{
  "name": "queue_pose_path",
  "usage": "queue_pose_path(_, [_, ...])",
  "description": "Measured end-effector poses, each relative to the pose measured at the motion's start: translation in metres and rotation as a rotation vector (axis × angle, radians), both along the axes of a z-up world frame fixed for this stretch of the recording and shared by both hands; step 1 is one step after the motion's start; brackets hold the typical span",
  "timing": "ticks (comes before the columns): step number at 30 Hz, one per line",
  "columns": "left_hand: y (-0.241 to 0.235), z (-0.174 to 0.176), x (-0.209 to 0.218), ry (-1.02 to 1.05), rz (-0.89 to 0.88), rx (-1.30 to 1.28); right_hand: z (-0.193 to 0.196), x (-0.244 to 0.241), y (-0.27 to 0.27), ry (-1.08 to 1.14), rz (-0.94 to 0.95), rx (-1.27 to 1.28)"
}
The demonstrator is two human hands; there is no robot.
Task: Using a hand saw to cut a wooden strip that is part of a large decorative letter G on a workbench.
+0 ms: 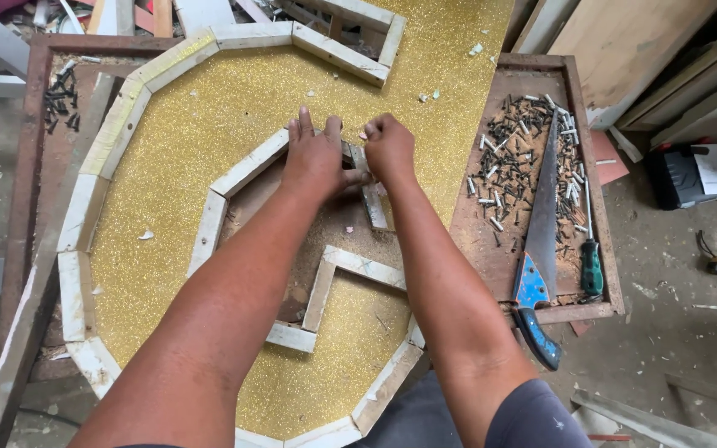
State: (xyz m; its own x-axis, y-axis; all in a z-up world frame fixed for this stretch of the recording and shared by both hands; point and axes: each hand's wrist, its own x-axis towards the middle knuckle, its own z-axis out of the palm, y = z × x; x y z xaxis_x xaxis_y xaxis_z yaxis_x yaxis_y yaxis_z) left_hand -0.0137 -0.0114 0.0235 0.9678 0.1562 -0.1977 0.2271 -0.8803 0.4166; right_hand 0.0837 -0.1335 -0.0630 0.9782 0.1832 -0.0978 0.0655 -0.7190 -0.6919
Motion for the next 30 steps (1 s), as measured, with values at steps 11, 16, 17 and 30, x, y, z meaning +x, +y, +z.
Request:
queue_pose_path(11, [0.001,-0.031,0.015,-0.031,-0.053,0.059,-0.003,0.005,0.0,-0.209,0.269,-0.165])
queue_pose_path(16, [0.002,-0.015,0.002,-0.032,-0.065,0.062,-0.004,-0.005,0.0,-0.087,0.048,-0.031])
queue_pose_path(17, [0.003,-0.013,-0.003,-0.046,-0.061,0.037,-0.014,-0.002,0.0,-0.037,-0.074,0.052])
queue_pose_path(30, [0.0,0.004,-0.008,-0.014,-0.015,-0.031,0.067,-0.056,-0.099,-0.188,-0.552,1.216])
